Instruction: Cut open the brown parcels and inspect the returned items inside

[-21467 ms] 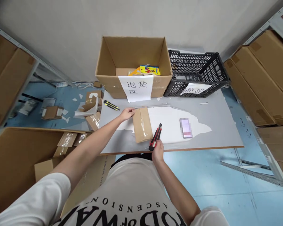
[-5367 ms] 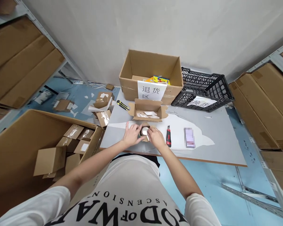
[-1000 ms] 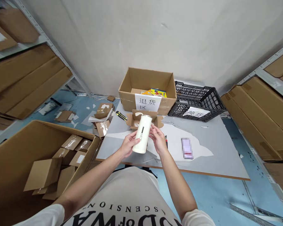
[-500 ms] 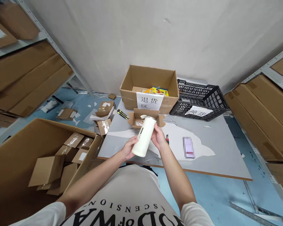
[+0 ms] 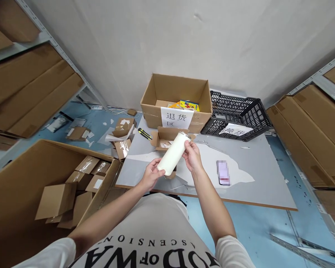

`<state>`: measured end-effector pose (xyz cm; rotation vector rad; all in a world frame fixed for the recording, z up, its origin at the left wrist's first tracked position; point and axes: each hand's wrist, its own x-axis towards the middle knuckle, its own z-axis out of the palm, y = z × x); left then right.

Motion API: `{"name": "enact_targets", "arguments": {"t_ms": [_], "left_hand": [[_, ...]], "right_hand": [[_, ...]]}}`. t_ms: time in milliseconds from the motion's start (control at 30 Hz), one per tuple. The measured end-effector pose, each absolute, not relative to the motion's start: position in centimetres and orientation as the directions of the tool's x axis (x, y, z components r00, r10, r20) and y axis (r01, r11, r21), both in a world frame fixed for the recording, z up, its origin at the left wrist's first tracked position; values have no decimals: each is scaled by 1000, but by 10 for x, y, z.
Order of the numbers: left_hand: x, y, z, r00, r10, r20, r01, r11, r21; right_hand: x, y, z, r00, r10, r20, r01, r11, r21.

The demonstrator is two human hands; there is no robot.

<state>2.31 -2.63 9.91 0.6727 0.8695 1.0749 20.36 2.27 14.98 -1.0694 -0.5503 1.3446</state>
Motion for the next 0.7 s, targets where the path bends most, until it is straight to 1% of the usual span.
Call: {"name": "enact_targets", "arguments": {"t_ms": [67,133,200,233,267,300,333,367,433,500,533,600,700], "left_hand": [[22,-26,100,244,920,-306,-508,390,768],[18,-26,100,291,901,-322,-560,433,706],[14,-26,98,340,885,-318,-599,465,652],[12,-26,96,363,878,-313,-611,477,632],[11,-26,94,385,871,-306,-617,489,616],[10,-26,92,408,863,-298,-619,501,605],[9,-26,90,431,854,-290,-618,514,596],[8,-26,89,454,846,-280,-615,525,589],[8,-25,86,491,830,-264,-612,544,574],[7,-25,85,520,815,-255,-612,564,555],[7,-24,85,532,808,-254,-613,574,543],[5,-24,86,551,793,-260,-615,596,516],[5,-24,87,564,778,-276,-624,621,475]], "right_hand": [[210,22,151,180,956,-232,-447,-131,-885],[221,23,155,239,954,-179,-313,-98,-945],[233,25,165,347,937,-45,-118,-4,-993],[237,27,172,363,931,33,-34,48,-998],[241,29,181,338,937,90,12,91,-996],[244,31,190,274,955,114,13,115,-993],[245,34,200,178,979,99,-27,106,-994],[246,36,209,75,995,61,-86,67,-994],[246,41,224,-111,993,-39,-189,-59,-980],[247,46,232,-235,965,-117,-219,-170,-961],[248,48,233,-276,951,-141,-209,-202,-957],[249,51,231,-318,937,-146,-169,-208,-963],[248,55,223,-296,954,-49,-109,-85,-990]]}}
